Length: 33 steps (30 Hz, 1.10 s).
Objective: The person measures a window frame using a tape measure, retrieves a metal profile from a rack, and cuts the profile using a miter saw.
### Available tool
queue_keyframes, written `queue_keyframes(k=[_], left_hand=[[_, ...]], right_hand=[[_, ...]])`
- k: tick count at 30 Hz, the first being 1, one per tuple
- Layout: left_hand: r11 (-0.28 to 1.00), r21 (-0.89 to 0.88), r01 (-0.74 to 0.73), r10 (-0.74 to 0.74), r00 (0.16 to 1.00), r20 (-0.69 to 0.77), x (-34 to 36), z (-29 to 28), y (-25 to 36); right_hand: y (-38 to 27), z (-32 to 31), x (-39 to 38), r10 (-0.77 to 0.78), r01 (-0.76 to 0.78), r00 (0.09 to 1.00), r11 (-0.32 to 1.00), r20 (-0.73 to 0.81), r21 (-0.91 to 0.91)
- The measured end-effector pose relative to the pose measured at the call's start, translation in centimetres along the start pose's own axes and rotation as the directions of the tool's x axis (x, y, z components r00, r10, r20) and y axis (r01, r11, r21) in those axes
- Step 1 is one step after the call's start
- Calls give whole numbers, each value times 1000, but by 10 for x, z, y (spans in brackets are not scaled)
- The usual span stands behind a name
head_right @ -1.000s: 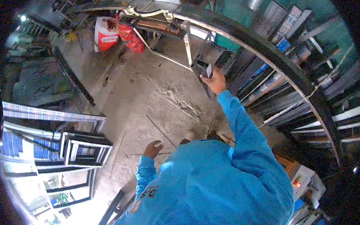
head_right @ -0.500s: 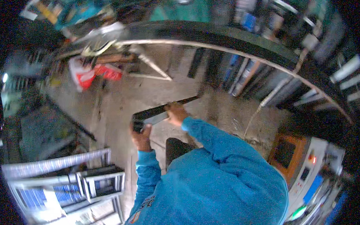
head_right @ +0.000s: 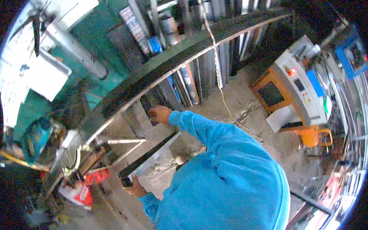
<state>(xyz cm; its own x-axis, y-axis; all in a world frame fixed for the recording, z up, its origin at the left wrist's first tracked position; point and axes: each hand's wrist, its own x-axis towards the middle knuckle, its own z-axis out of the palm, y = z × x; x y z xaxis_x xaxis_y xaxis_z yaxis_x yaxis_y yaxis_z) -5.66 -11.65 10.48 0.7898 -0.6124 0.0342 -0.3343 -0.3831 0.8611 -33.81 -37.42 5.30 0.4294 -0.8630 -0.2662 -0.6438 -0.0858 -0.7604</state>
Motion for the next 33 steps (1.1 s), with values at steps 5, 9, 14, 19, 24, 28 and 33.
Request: queue_keyframes(k=[5,9,14,19,24,28,33], left_hand=[[935,-355,-9,98,967,235,39,8,7],[894,-445,-53,228,908,351,45,17,30],[869,-473,-148,355,852,385,42,29,43],[984,-119,-131,165,917,364,34,34,30],[950,31,-311,295,927,231,16,52,76],[917,312,-249,204,964,170,-1,56,102],[905,58,-422,395,882,259,17,53,65]], right_hand=[[12,-47,-13,124,-155,881,987,-457,-32],[31,-91,-33,280,-330,667,942,-690,64],[45,-146,-31,-12,-322,802,833,-598,-449],[75,-187,8,-205,-172,877,711,-435,-682],[105,-220,44,-295,-89,882,661,-368,-745],[128,-238,59,-305,52,938,593,-165,-803],[176,-312,43,-103,-112,973,573,-207,-812]])
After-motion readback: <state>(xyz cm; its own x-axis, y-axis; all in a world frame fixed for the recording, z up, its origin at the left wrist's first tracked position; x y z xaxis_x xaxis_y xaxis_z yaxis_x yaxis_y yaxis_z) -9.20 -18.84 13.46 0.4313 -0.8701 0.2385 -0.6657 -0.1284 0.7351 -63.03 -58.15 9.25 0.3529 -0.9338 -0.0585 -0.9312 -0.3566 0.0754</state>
